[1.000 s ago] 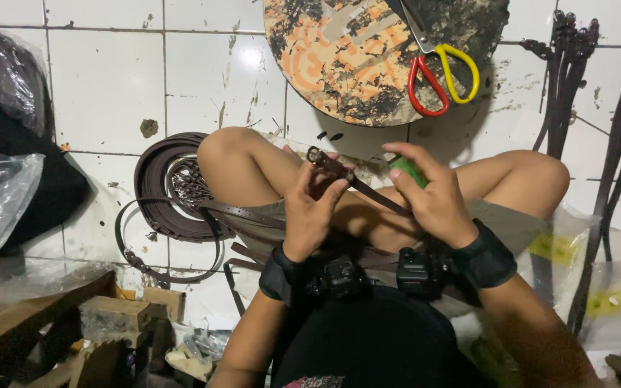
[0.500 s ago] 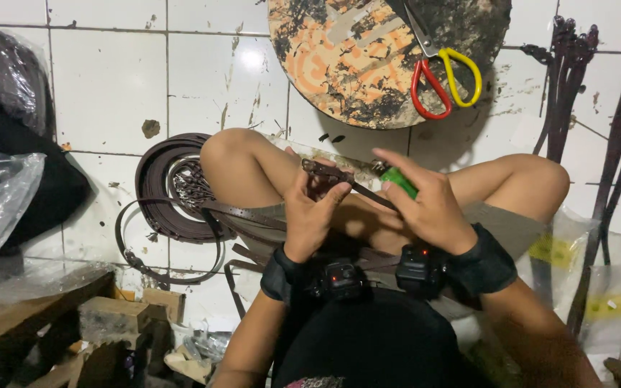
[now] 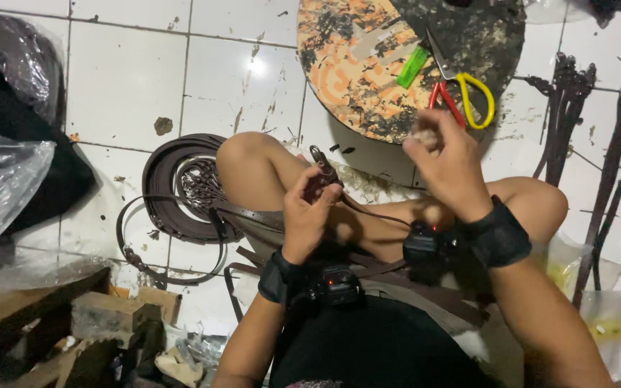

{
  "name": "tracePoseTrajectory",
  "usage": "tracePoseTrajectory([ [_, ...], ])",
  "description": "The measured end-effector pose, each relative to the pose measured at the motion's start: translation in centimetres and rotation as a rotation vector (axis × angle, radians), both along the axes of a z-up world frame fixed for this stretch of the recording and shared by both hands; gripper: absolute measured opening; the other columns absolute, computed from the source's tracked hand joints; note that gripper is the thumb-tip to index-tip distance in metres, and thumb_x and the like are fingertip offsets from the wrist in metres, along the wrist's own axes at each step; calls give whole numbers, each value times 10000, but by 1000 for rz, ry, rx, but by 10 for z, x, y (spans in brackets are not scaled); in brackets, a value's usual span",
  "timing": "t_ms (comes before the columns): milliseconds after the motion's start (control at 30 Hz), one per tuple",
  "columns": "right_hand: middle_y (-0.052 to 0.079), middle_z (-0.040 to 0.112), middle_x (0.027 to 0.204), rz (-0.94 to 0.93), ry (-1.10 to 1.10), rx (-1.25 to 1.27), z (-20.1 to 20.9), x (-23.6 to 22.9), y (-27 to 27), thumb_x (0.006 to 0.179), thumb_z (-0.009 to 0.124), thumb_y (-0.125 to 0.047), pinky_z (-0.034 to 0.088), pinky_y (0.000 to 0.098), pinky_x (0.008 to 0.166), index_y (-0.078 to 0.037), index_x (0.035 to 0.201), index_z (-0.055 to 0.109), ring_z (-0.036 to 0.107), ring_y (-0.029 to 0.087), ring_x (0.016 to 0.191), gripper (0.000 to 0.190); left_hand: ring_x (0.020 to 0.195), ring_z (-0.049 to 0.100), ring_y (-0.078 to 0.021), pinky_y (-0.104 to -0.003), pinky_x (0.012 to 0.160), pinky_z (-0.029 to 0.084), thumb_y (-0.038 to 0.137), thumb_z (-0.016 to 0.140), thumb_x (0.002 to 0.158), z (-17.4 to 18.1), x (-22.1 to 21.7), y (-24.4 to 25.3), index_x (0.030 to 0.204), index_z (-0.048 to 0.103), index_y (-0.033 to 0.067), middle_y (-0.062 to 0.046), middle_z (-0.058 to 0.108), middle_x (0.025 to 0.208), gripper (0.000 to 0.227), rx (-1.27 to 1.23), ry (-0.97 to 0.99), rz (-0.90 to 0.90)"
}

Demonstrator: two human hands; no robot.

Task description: Singeing and trimming the ends of leather straps.

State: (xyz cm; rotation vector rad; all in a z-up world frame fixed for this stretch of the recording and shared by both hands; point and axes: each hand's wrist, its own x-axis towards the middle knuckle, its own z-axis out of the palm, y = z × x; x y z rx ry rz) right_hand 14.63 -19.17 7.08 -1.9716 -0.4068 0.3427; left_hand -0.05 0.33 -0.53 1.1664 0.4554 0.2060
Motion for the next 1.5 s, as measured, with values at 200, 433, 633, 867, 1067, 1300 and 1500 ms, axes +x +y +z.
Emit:
tracePoseTrajectory([
  [200, 58, 732, 969, 196, 10, -102, 31, -41, 8, 941, 710, -171, 553, 279, 744, -4, 1261, 649, 672, 100, 842, 366, 871, 608, -69, -226, 775, 535, 74, 786, 934, 24, 13, -18, 1268, 612, 14, 5, 652, 964, 381, 188, -61, -160],
  [433, 80, 708, 912, -65, 209, 123, 14, -38, -32, 1031, 652, -118, 568, 280, 687, 43, 1173, 665, 664, 101, 763, 216, 778, 628, -120, -270, 697, 538, 180, 757, 903, 55, 34, -45, 1305, 556, 53, -53, 657, 908, 467, 387, -144, -437],
  [633, 99, 705, 1001, -302, 162, 393, 23, -26, -84, 1077, 601, -63, 605, 319, 792, 43, 1202, 613, 704, 166, 846, 165, 660, 639, -223, -350, 632, 511, 249, 699, 987, 39, 32, -43, 1044, 644, 3, -162, 638, 799, 258, 535, -52, -679],
  [867, 189, 693, 1031, -449, 44, 637, 5, -15, -205, 1204, 529, 31, 608, 417, 857, 59, 1132, 582, 694, 278, 852, 94, 829, 651, -305, -370, 758, 520, 144, 574, 1051, 85, 20, 37, 1067, 628, 1, -155, 642, 895, 155, 754, -189, -525],
  [1067, 189, 647, 1048, -645, 72, 636, -40, -26, -286, 1279, 471, -56, 554, 393, 874, 12, 1224, 523, 649, 282, 868, 102, 851, 625, -357, -434, 743, 479, 97, 659, 967, 122, 11, 102, 985, 650, 38, -138, 648, 878, 62, 1206, -200, -421],
  [1300, 164, 642, 1040, -705, 41, 683, -60, -51, -320, 1228, 454, -36, 567, 427, 912, 10, 1179, 532, 661, 278, 896, 104, 864, 563, -315, -421, 785, 411, 100, 688, 969, 117, 2, 174, 1003, 686, 78, -97, 605, 887, 41, 1576, -8, -249],
  [1500, 179, 677, 1067, -758, -7, 586, -70, -37, -357, 1247, 447, -42, 574, 425, 949, 29, 1178, 543, 686, 287, 955, 138, 996, 583, -262, -394, 906, 388, 194, 649, 1122, 88, 53, 265, 1026, 697, 149, -37, 652, 960, 116, 1918, 55, -185],
])
